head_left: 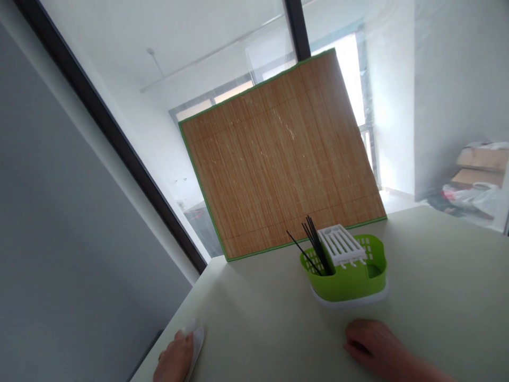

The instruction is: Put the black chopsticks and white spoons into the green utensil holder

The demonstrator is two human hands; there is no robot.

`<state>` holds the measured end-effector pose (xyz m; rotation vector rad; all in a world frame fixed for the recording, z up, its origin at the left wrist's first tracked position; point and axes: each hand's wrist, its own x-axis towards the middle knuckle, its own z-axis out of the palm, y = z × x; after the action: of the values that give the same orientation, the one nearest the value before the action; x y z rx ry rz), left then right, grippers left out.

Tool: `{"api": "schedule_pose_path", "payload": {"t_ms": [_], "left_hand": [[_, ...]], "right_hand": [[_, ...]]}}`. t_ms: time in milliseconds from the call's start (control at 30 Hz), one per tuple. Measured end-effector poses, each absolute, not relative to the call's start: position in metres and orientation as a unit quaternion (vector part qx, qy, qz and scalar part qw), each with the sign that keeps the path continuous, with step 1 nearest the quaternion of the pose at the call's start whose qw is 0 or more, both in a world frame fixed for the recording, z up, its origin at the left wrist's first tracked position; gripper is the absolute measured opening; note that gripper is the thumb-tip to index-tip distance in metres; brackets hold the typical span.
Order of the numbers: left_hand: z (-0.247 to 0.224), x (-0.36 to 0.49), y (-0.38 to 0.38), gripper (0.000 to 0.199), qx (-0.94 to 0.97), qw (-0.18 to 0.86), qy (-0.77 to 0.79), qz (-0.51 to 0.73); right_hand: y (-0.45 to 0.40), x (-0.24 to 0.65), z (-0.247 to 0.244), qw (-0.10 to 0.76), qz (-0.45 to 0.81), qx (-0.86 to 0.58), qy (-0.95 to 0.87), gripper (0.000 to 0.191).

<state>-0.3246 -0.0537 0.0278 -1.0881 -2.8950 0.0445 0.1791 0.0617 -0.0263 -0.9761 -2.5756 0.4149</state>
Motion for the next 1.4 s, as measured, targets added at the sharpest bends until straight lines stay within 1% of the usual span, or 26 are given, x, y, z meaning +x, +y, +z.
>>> {"api": "schedule_pose_path", "payload": {"t_ms": [100,200,267,300,333,367,467,600,767,900,1033,1200,1400], "left_hand": [[0.034,-0.316,-0.049,0.055,-0.335,0.073,-0.94,0.003],[0.047,-0.29,-0.026,0.057,-0.363,0.141,-0.918,-0.071],[0.058,-0.262,0.0,0.056,-0.427,0.1,-0.882,-0.174],[0.063,-0.245,0.016,0.054,-0.45,0.047,-0.858,-0.244],[0.068,-0.227,0.033,0.053,-0.467,-0.033,-0.825,-0.317],[0.071,-0.208,0.05,0.051,-0.491,-0.069,-0.799,-0.34],[0.079,-0.149,0.098,0.049,-0.558,-0.148,-0.725,-0.374],[0.087,-0.08,0.149,0.049,-0.623,-0.227,-0.635,-0.397],[0.1,-0.031,0.191,0.03,-0.667,-0.309,-0.558,-0.385],[0.104,-0.012,0.207,0.024,-0.675,-0.348,-0.524,-0.385],[0.102,-0.002,0.21,0.018,-0.661,-0.345,-0.524,-0.412],[0.105,0.001,0.203,0.023,-0.623,-0.317,-0.535,-0.474],[0.11,0.002,0.193,0.032,-0.536,-0.328,-0.501,-0.595]], "right_hand": [[0.061,0.179,-0.025,0.18,0.143,-0.343,-0.911,0.024],[0.06,0.178,-0.024,0.179,0.145,-0.342,-0.911,0.024],[0.061,0.178,-0.024,0.177,0.146,-0.344,-0.911,0.025],[0.061,0.178,-0.024,0.176,0.145,-0.345,-0.91,0.025],[0.061,0.178,-0.024,0.175,0.144,-0.347,-0.91,0.025],[0.061,0.178,-0.024,0.173,0.143,-0.349,-0.91,0.025],[0.061,0.178,-0.023,0.17,0.144,-0.354,-0.908,0.023],[0.06,0.178,-0.021,0.173,0.147,-0.35,-0.909,0.022],[0.06,0.176,-0.02,0.175,0.144,-0.349,-0.909,0.017],[0.06,0.175,-0.022,0.18,0.137,-0.346,-0.911,0.015],[0.061,0.175,-0.023,0.186,0.137,-0.339,-0.912,0.013],[0.061,0.173,-0.022,0.184,0.138,-0.343,-0.911,0.013],[0.061,0.173,-0.022,0.183,0.142,-0.346,-0.909,0.012]]}}
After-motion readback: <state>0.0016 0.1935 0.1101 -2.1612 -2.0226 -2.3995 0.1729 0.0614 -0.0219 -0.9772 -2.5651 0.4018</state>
